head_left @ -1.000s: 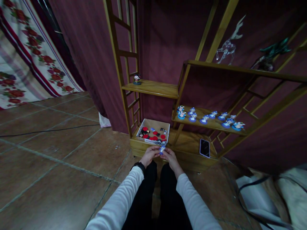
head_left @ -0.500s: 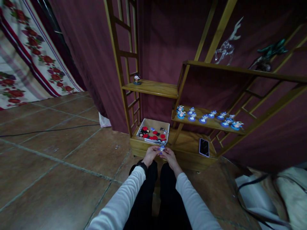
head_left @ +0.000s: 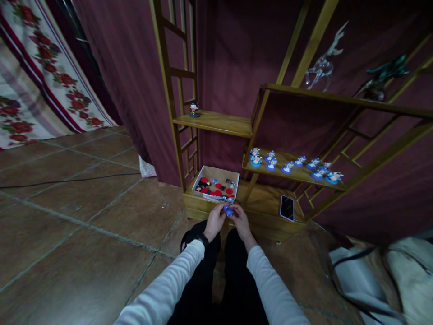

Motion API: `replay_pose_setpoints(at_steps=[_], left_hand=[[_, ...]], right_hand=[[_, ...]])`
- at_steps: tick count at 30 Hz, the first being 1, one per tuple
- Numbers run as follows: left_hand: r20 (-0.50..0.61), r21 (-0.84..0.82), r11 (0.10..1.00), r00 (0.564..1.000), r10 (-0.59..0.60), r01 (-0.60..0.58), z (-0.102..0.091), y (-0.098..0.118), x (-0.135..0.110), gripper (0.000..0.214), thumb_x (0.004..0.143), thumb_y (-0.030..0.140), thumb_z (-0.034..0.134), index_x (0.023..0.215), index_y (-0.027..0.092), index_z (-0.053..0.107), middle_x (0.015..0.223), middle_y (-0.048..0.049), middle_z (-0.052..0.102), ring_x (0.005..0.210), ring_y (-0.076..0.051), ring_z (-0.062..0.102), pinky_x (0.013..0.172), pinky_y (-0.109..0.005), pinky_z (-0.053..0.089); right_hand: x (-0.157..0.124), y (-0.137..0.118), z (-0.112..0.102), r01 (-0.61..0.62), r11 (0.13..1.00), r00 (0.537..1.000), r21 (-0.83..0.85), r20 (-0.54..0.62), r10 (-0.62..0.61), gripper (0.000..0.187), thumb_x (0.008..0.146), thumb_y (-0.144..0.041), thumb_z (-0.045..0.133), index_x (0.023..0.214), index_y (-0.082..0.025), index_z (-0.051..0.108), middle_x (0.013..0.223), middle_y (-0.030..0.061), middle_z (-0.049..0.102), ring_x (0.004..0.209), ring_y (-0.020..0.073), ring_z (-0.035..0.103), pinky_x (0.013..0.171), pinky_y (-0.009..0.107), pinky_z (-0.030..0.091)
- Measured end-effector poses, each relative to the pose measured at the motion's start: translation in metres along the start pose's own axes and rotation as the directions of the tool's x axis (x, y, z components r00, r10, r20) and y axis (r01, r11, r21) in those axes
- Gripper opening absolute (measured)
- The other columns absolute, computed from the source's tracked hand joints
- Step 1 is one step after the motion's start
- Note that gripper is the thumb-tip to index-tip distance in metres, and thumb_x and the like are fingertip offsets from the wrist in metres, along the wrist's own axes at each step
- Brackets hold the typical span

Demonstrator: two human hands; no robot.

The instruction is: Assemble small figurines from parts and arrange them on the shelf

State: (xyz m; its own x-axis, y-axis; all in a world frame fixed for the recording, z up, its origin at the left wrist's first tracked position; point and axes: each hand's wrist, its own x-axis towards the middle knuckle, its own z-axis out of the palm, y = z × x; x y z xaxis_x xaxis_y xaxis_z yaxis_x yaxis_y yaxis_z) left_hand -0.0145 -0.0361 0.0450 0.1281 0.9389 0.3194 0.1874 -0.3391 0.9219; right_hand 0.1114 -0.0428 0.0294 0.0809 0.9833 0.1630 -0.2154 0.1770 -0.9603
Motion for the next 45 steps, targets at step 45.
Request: replay_pose_setpoints(at_steps=[45], left_hand=[[0.434, 0.718, 0.552, 0.893, 0.122, -0.424, -0.014, 0.017, -0.005, 0.043, 0.083, 0.009, 0.038, 0.125, 0.021, 0.040, 0.110, -0.0127, 0.050, 0.100, -0.023, 0.051, 0.085, -0.037, 0.040]], right_hand=[[0.007, 0.021, -0.012, -0.143, 0.987, 0.990, 0.068, 0.030, 0.141, 0.031, 0.057, -0.018, 0.061, 0.087, -0.025, 0.056, 0.095, -0.0026, 0.062, 0.086, 0.0160, 0.055, 0.075, 0.029, 0.046]])
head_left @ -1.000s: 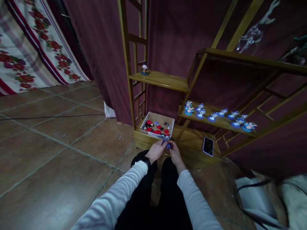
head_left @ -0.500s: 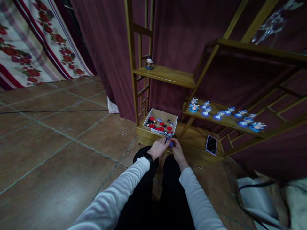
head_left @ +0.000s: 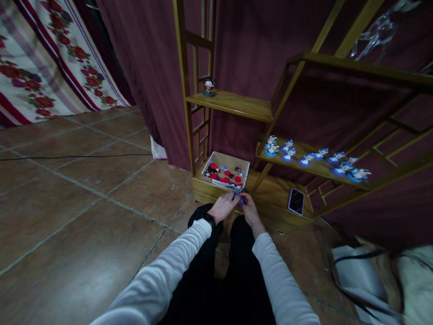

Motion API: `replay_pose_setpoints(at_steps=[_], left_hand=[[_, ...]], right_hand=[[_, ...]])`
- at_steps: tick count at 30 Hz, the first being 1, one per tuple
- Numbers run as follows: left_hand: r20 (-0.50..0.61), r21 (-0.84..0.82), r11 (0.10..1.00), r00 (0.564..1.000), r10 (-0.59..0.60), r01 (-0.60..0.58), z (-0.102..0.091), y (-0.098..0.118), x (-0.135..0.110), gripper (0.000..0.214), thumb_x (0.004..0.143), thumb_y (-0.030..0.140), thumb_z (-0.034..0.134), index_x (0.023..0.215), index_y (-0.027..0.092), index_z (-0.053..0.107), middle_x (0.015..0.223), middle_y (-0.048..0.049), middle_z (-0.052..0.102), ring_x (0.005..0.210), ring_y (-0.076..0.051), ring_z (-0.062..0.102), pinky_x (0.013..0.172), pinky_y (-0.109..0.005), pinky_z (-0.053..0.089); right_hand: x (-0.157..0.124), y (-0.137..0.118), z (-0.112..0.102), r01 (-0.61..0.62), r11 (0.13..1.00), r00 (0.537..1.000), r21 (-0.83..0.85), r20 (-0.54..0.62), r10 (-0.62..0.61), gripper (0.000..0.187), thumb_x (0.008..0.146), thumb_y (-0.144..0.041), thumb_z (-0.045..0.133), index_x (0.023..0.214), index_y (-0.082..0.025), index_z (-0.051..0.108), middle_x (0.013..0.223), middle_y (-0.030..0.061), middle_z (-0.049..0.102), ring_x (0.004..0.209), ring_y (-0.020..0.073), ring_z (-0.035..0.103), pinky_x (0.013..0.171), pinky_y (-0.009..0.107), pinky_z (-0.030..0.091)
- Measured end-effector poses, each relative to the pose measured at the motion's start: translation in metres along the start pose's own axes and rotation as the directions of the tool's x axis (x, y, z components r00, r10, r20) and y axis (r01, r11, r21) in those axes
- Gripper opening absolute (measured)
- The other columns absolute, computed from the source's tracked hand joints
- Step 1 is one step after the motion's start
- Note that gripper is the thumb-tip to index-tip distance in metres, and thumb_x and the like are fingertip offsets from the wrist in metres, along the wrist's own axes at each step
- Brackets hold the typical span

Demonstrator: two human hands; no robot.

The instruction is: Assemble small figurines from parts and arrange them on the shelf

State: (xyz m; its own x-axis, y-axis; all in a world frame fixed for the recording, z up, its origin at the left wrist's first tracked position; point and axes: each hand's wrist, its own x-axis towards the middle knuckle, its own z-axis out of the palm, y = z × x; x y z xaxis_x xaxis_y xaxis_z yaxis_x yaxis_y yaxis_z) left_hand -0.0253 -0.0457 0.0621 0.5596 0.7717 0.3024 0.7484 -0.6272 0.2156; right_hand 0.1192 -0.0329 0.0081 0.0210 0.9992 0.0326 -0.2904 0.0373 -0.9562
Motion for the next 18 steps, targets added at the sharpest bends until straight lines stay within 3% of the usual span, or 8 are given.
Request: replay_pose_setpoints(at_steps=[4, 8, 13, 18], left_hand=[[-0.021, -0.044, 0.999, 1.000, -0.012, 0.011, 0.001, 0.000, 0.000, 0.043, 0.083, 0.010, 0.039, 0.124, 0.021, 0.042, 0.109, -0.0128, 0.052, 0.100, -0.024, 0.052, 0.085, -0.037, 0.040], [-0.062, -0.242, 0.963, 0.989, -0.135, 0.117, 0.008, -0.003, 0.003, 0.035, 0.084, 0.017, 0.042, 0.118, 0.022, 0.049, 0.107, -0.0104, 0.057, 0.095, -0.022, 0.056, 0.082, -0.033, 0.043], [-0.070, -0.544, 0.809, 0.949, -0.306, 0.221, 0.021, -0.017, 0.012, 0.027, 0.079, 0.020, 0.052, 0.105, 0.020, 0.059, 0.095, -0.0059, 0.065, 0.086, -0.018, 0.060, 0.078, -0.027, 0.045], [0.044, -0.750, 0.589, 0.911, -0.411, 0.302, 0.036, -0.031, 0.020, 0.022, 0.068, 0.022, 0.063, 0.089, 0.015, 0.065, 0.069, -0.0018, 0.066, 0.062, -0.014, 0.059, 0.062, -0.024, 0.046]], right_hand=[[0.000, 0.000, -0.001, 0.017, 1.000, 1.000, 0.007, -0.002, -0.017, 0.031, 0.057, -0.018, 0.064, 0.086, -0.025, 0.057, 0.093, -0.0031, 0.063, 0.085, 0.0147, 0.056, 0.075, 0.027, 0.046], [0.000, -0.004, 0.002, -0.021, 0.999, 0.999, 0.027, 0.024, 0.020, 0.032, 0.059, -0.024, 0.068, 0.089, -0.023, 0.058, 0.092, -0.0009, 0.063, 0.084, 0.0159, 0.058, 0.075, 0.029, 0.048], [-0.001, -0.008, 0.006, -0.075, 0.997, 0.997, 0.018, 0.000, 0.075, 0.037, 0.058, -0.034, 0.072, 0.090, -0.021, 0.060, 0.090, 0.0019, 0.065, 0.083, 0.0175, 0.060, 0.075, 0.033, 0.050], [-0.001, -0.008, 0.007, -0.102, 0.994, 0.995, 0.033, 0.002, 0.102, 0.037, 0.057, -0.039, 0.073, 0.086, -0.019, 0.061, 0.090, 0.0037, 0.066, 0.081, 0.0187, 0.062, 0.075, 0.036, 0.051]])
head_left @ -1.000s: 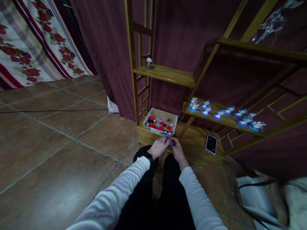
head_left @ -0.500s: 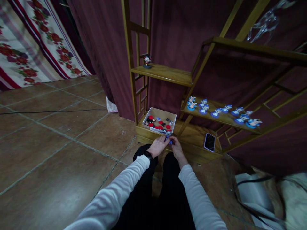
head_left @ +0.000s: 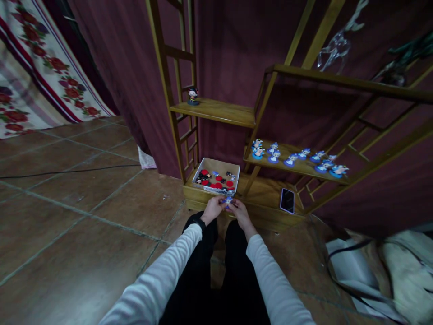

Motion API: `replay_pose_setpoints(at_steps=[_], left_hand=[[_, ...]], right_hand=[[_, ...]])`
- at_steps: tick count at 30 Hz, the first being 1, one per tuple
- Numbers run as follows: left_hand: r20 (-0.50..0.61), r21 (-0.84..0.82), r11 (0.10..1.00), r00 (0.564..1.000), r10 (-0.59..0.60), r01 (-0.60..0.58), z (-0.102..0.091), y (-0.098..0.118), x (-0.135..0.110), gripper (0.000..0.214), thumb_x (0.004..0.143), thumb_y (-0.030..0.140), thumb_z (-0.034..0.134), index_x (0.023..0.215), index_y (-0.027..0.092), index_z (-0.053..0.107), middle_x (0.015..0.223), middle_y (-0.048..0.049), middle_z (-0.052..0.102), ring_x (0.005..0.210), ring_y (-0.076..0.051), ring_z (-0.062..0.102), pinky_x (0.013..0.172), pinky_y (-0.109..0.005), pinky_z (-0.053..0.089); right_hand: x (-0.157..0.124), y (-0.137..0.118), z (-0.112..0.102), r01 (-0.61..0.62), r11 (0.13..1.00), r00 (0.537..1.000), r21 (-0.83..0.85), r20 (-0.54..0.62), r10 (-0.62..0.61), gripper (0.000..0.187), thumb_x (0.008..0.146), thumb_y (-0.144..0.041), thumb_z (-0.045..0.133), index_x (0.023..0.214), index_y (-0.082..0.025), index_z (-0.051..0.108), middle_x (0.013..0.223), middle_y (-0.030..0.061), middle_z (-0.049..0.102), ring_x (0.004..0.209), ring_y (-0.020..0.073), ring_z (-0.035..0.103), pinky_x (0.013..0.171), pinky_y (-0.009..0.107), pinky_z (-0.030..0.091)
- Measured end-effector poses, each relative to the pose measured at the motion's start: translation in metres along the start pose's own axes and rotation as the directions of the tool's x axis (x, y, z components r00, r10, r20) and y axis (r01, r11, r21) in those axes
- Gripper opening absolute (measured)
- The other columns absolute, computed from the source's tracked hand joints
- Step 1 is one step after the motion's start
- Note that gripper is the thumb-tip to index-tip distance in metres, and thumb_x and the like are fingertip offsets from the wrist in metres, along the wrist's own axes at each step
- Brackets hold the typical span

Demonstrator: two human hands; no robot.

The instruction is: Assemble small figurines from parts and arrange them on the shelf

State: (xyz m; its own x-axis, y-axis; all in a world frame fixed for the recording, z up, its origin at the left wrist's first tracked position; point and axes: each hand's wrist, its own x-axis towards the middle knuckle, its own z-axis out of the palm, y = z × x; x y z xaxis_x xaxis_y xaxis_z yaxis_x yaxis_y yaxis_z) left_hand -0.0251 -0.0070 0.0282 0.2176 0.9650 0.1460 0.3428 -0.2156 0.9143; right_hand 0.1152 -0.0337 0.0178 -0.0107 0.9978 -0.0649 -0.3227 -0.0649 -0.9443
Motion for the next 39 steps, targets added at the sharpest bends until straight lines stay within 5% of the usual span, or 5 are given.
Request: replay_pose_setpoints(at_steps=[7, 16, 24, 31, 39], left_hand=[[0.058, -0.315, 0.939, 0.990, -0.129, 0.141, 0.004, -0.011, 0.007, 0.023, 0.058, 0.024, 0.072, 0.076, 0.012, 0.064, 0.052, 0.0015, 0.059, 0.046, -0.010, 0.052, 0.049, -0.021, 0.041], [0.161, -0.529, 0.798, 0.957, -0.241, 0.290, -0.004, 0.001, 0.003, 0.026, 0.058, 0.023, 0.074, 0.078, 0.011, 0.064, 0.060, -0.0013, 0.063, 0.053, -0.010, 0.056, 0.055, -0.022, 0.044], [0.070, -0.602, 0.763, 0.967, -0.243, 0.235, -0.004, 0.001, 0.002, 0.044, 0.055, 0.011, 0.071, 0.098, 0.013, 0.059, 0.058, 0.0036, 0.059, 0.049, -0.008, 0.052, 0.054, -0.022, 0.041], [0.120, -0.612, 0.762, 0.977, -0.178, 0.214, -0.007, 0.003, 0.003, 0.034, 0.052, 0.003, 0.064, 0.085, 0.012, 0.063, 0.067, -0.0009, 0.064, 0.057, -0.010, 0.055, 0.056, -0.021, 0.040], [0.164, -0.651, 0.720, 0.970, -0.178, 0.242, -0.010, 0.010, 0.000, 0.029, 0.057, 0.017, 0.072, 0.085, 0.013, 0.064, 0.073, -0.0030, 0.066, 0.064, -0.012, 0.058, 0.063, -0.024, 0.045]], right_hand=[[0.002, 0.003, 0.000, -0.022, 1.000, 1.000, -0.002, -0.013, 0.022, 0.039, 0.052, -0.040, 0.076, 0.080, -0.017, 0.060, 0.083, 0.0032, 0.067, 0.077, 0.0184, 0.063, 0.072, 0.035, 0.052], [0.002, 0.000, 0.000, -0.047, 0.995, 0.999, 0.087, -0.013, 0.048, 0.034, 0.059, -0.037, 0.074, 0.084, -0.018, 0.062, 0.082, 0.0026, 0.065, 0.068, 0.0149, 0.063, 0.071, 0.034, 0.051], [0.003, 0.004, -0.002, 0.018, 0.996, 0.999, 0.092, -0.047, -0.013, 0.043, 0.058, -0.034, 0.073, 0.098, -0.024, 0.059, 0.091, 0.0019, 0.064, 0.080, 0.0164, 0.062, 0.074, 0.034, 0.051], [0.000, -0.004, -0.002, -0.006, 0.996, 1.000, 0.089, -0.002, 0.007, 0.039, 0.058, -0.031, 0.073, 0.094, -0.022, 0.061, 0.099, 0.0043, 0.065, 0.089, 0.0190, 0.061, 0.080, 0.035, 0.048], [-0.004, -0.011, -0.001, 0.010, 0.991, 1.000, 0.133, 0.004, -0.011, 0.036, 0.058, -0.030, 0.073, 0.092, -0.023, 0.063, 0.096, 0.0035, 0.066, 0.086, 0.0176, 0.061, 0.078, 0.032, 0.048]])
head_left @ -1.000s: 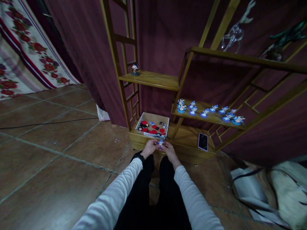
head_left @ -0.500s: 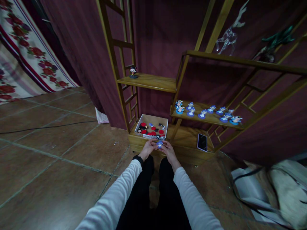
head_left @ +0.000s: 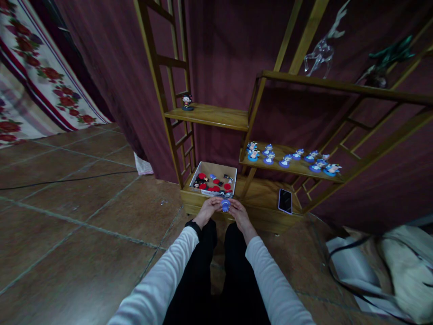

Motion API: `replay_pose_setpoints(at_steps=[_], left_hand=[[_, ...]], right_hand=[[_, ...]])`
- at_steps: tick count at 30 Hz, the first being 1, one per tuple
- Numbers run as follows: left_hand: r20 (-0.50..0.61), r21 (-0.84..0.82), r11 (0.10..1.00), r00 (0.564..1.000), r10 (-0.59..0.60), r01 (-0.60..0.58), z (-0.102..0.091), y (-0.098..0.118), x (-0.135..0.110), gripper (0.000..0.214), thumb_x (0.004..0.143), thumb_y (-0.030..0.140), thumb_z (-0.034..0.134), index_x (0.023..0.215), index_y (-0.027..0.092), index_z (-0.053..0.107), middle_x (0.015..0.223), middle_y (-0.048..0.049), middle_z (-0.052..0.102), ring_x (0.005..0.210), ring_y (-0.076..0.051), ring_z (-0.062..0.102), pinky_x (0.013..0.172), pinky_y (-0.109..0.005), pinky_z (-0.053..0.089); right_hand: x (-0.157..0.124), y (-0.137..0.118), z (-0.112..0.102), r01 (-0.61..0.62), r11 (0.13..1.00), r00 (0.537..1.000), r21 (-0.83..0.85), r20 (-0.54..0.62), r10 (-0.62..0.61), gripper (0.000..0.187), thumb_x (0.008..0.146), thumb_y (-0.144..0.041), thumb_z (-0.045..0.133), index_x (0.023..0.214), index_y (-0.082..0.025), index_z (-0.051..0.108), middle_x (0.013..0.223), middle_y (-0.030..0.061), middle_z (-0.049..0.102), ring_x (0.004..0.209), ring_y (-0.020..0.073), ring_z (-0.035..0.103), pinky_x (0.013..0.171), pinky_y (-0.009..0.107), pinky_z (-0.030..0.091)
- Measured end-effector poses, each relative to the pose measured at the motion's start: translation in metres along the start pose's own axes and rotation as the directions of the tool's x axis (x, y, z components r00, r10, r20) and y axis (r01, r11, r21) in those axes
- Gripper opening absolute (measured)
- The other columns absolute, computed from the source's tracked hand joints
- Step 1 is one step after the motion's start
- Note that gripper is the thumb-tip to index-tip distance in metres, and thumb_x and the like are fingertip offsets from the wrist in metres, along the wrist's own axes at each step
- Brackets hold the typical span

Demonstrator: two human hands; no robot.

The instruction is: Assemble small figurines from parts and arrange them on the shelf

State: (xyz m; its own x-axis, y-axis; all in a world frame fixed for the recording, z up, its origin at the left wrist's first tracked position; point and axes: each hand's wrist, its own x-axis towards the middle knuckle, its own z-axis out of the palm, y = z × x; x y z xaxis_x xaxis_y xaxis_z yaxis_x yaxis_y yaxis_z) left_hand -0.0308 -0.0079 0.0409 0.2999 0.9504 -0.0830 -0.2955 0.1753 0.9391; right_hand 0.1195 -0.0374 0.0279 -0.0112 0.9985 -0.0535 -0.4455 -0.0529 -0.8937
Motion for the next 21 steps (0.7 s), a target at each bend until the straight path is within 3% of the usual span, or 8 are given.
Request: replay_pose_setpoints(at_steps=[7, 14, 21], left_hand=[[-0.056, 0.054, 0.998, 0.998, -0.026, 0.029, 0.0021, 0.0028, -0.0030, 0.032, 0.056, 0.029, 0.076, 0.080, 0.011, 0.065, 0.066, -0.0028, 0.064, 0.059, -0.011, 0.057, 0.060, -0.023, 0.045], [-0.058, 0.065, 0.998, 0.998, -0.006, 0.010, -0.0006, 0.0000, -0.0019, 0.023, 0.058, 0.023, 0.074, 0.075, 0.011, 0.065, 0.063, -0.0022, 0.064, 0.056, -0.009, 0.056, 0.058, -0.021, 0.044], [-0.104, 0.086, 0.993, 0.992, -0.071, 0.080, -0.0007, -0.0019, 0.0022, 0.024, 0.058, 0.021, 0.073, 0.078, 0.011, 0.067, 0.064, -0.0035, 0.065, 0.054, -0.010, 0.057, 0.053, -0.020, 0.042]], right_hand=[[-0.0023, -0.0025, 0.0021, -0.015, 0.999, 1.000, -0.038, 0.007, 0.016, 0.035, 0.058, -0.034, 0.073, 0.090, -0.022, 0.063, 0.093, 0.0034, 0.066, 0.083, 0.0172, 0.061, 0.076, 0.031, 0.048], [-0.0010, -0.0010, 0.0014, -0.023, 0.999, 0.999, -0.038, 0.033, 0.024, 0.033, 0.058, -0.031, 0.073, 0.088, -0.022, 0.064, 0.089, 0.0022, 0.067, 0.079, 0.0157, 0.061, 0.074, 0.030, 0.048], [0.0023, 0.0037, -0.0004, -0.058, 0.998, 0.998, -0.026, -0.015, 0.058, 0.038, 0.056, -0.032, 0.074, 0.090, -0.021, 0.064, 0.088, 0.0026, 0.067, 0.077, 0.0162, 0.062, 0.072, 0.031, 0.049]])
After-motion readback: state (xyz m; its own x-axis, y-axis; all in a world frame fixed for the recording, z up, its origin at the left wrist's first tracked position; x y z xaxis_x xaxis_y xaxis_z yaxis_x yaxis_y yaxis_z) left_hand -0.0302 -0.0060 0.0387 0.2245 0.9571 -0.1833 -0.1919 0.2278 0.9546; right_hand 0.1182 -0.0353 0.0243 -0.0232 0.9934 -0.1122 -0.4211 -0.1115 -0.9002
